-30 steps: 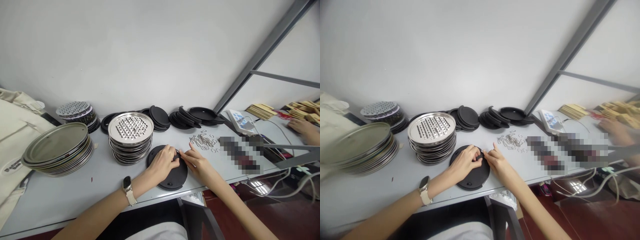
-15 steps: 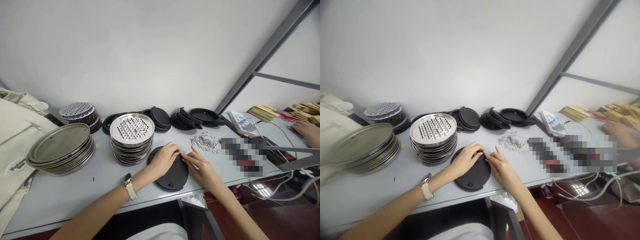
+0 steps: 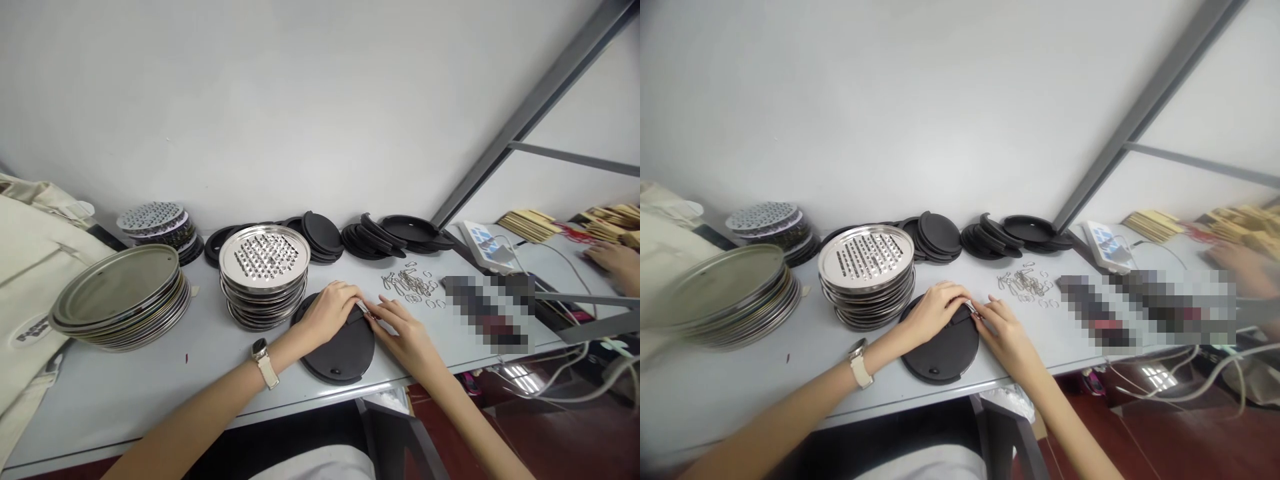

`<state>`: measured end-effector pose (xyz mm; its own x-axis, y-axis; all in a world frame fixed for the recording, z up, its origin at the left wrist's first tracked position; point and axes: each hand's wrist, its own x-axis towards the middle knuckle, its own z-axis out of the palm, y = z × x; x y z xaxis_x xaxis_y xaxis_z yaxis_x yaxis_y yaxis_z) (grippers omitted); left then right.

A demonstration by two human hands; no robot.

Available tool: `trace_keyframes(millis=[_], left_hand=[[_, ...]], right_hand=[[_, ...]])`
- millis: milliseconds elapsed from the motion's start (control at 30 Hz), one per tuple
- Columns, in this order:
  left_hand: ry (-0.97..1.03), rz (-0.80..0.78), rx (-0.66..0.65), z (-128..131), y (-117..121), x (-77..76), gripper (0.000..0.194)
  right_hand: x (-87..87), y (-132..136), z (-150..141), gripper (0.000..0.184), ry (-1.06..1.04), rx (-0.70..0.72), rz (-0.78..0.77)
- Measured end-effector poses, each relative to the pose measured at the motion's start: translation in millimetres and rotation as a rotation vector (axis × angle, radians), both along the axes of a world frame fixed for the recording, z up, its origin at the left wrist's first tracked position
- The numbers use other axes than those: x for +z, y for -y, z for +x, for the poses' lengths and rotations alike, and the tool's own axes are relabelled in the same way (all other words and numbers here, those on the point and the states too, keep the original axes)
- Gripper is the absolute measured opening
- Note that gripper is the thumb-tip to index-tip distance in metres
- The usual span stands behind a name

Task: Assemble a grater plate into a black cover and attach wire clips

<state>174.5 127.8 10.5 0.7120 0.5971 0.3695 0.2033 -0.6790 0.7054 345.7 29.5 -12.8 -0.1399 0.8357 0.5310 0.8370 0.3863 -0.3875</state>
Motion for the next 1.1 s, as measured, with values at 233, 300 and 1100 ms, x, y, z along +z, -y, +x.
trace_keyframes(millis=[233, 300, 1100], left_hand=[[0.043, -0.122, 0.051, 1, 5, 0.2, 0.014], [0.054, -0.158, 0.055, 0, 7, 1.0, 0.014], [0.07, -0.235, 0.073, 0, 3, 1.3, 0.016]], right_hand=[[11.2, -3, -3, 0.018, 0.091, -0.023, 0.028], [14.5, -4, -3, 0.01, 0.114, -0.004, 0.0], [6.1, -21, 5, 0.021, 0.176, 0.11, -0.116]])
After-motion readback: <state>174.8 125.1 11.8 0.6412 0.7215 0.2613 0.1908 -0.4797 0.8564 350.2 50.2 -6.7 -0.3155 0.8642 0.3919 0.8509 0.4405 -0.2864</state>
